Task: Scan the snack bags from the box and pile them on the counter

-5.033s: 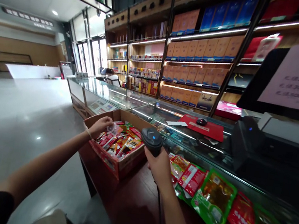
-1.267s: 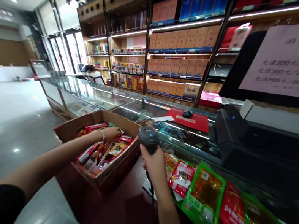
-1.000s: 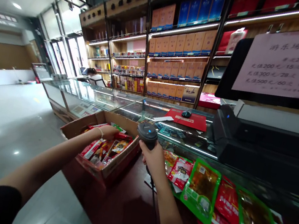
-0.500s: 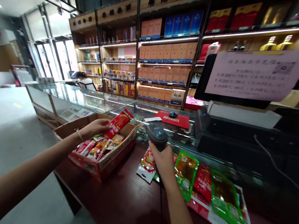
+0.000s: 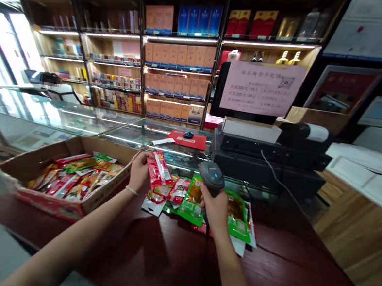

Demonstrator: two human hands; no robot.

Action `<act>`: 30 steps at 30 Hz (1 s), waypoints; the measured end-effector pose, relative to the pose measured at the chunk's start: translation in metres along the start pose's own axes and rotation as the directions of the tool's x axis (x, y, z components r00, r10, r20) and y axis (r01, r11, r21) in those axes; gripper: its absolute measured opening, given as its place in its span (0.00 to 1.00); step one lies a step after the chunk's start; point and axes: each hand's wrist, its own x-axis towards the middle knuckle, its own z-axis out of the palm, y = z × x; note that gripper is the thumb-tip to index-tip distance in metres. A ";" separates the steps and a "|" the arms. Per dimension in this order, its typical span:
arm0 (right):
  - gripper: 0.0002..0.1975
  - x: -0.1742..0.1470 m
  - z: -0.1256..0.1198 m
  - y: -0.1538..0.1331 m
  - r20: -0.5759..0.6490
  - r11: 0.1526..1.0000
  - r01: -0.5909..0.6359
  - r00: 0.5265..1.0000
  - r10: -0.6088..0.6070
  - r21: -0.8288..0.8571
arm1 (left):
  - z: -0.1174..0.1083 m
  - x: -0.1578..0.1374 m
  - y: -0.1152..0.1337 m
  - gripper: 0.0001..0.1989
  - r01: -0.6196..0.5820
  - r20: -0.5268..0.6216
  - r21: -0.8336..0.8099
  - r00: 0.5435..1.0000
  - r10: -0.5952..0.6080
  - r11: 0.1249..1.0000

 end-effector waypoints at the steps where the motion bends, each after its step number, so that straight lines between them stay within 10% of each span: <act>1: 0.20 0.000 -0.003 0.004 0.001 1.000 -0.002 1.000 0.002 -0.013 | 0.008 -0.004 -0.012 0.13 0.056 -0.019 -0.083 0.998 -0.058 0.995; 11: 0.20 -0.010 -0.010 0.036 0.041 0.984 -0.109 0.992 0.115 -0.139 | 0.043 -0.038 -0.056 0.31 0.376 0.145 -0.533 0.923 -0.356 0.758; 30: 0.19 -0.032 0.013 0.050 0.263 0.927 -0.071 0.948 0.178 -0.369 | 0.044 -0.058 -0.076 0.31 0.167 -0.164 -0.330 0.959 -0.231 0.929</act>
